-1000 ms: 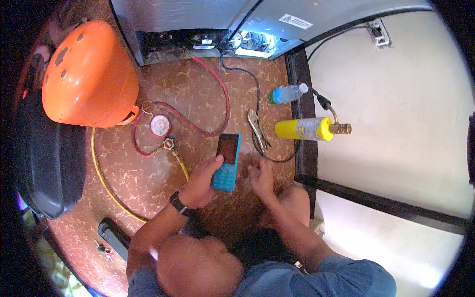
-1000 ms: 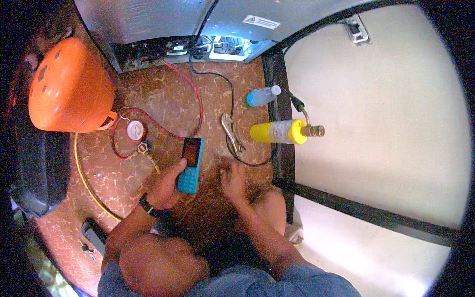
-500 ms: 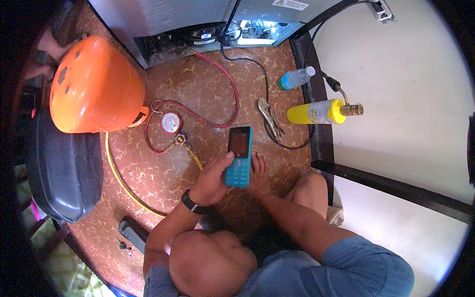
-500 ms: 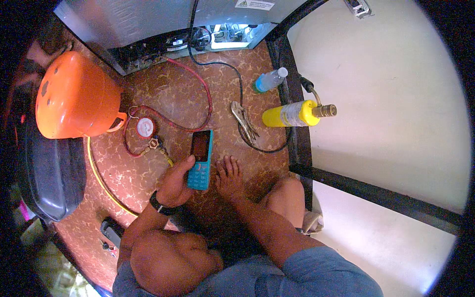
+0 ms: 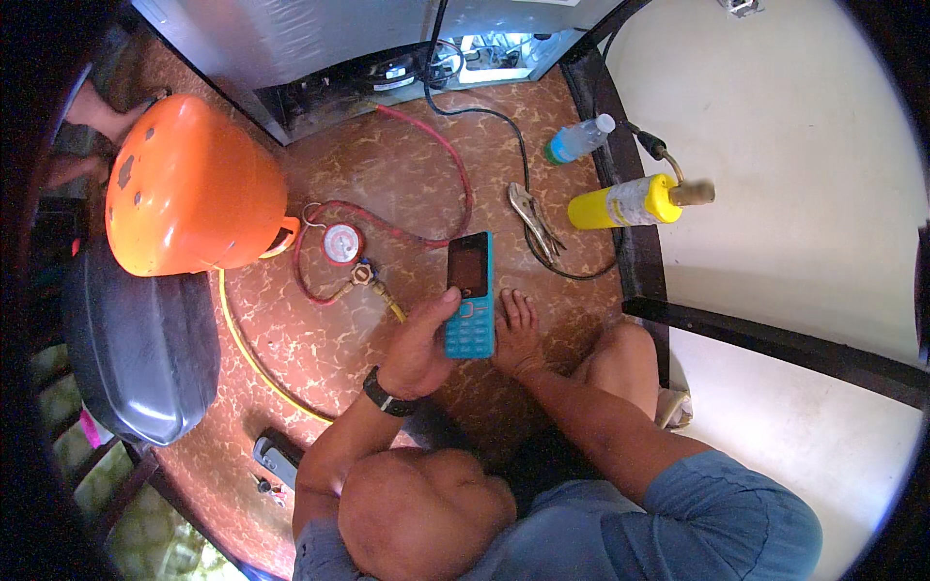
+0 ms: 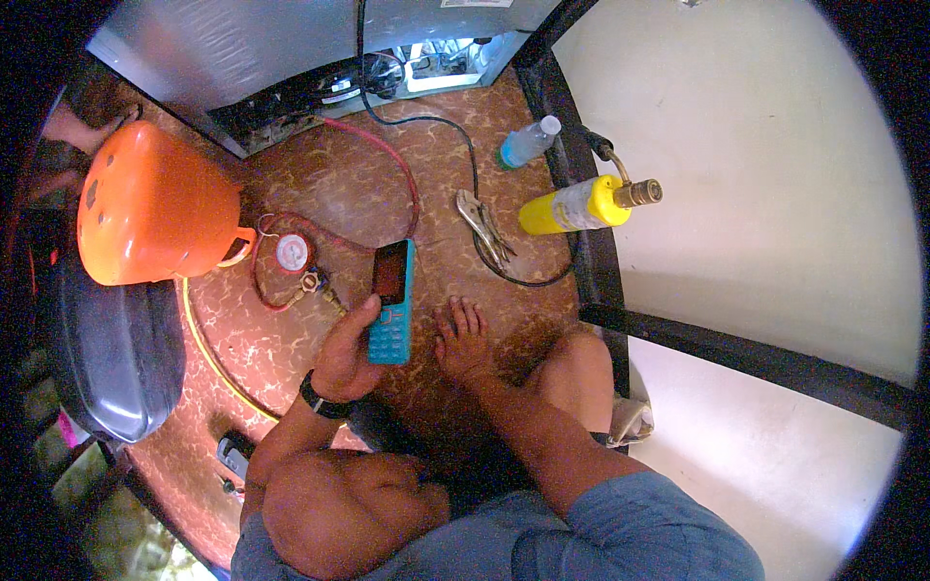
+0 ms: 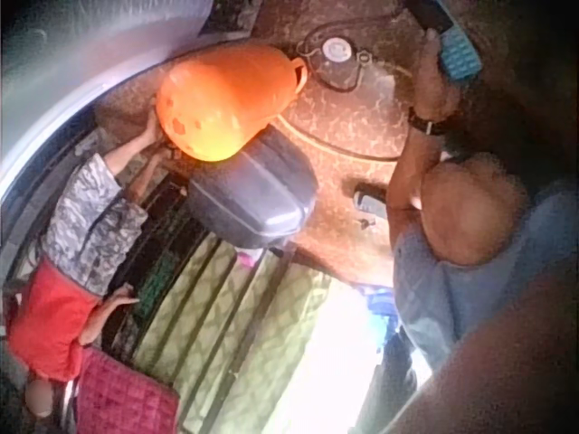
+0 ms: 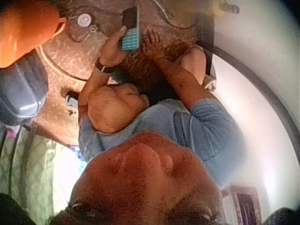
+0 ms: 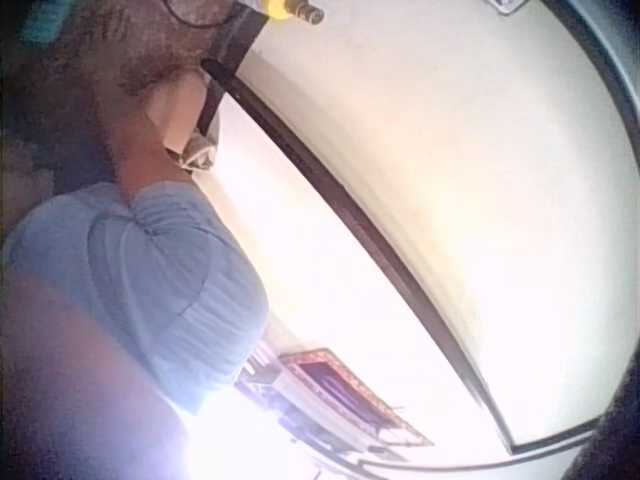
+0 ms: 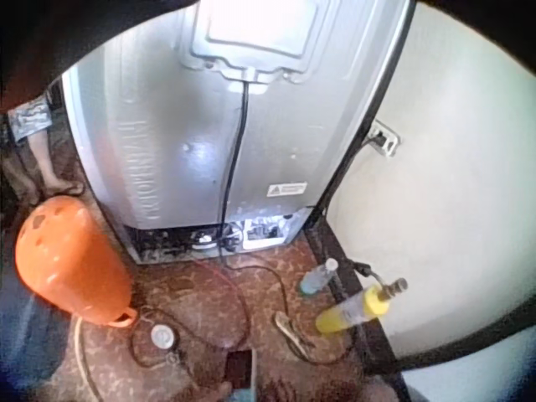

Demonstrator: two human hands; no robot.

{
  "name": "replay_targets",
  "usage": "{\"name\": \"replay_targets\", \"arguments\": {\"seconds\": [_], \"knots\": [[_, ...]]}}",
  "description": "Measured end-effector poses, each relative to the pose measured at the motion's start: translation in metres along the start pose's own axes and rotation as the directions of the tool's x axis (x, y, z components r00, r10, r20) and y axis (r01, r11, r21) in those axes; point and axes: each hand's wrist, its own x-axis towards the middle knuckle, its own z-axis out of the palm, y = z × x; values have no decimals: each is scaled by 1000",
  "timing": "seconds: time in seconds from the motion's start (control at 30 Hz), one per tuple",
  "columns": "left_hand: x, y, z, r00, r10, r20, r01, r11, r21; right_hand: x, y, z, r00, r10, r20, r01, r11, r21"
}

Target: The person works on the rear compressor area of a refrigerator, using a mobile phone flashlight, handling a refrigerant tank, and connecting hoses to a manifold gauge set.

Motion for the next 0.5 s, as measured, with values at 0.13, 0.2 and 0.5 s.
{"name": "replay_targets", "arguments": {"seconds": [0.13,0.2,0.5], "knots": [[-6,2,12,999,-6,40,7,1000,-19,0,3,0,1000,-4,-1,4,1000,-19],[-8,0,13,1000,1,20,0,1000,-20,0,3,-2,1000,-4,11,4,1000,-23],[-11,-21,-9,1000,1,17,-1,1000,16,-1,3,8,1000,-19,14,19,999,-35]]}}
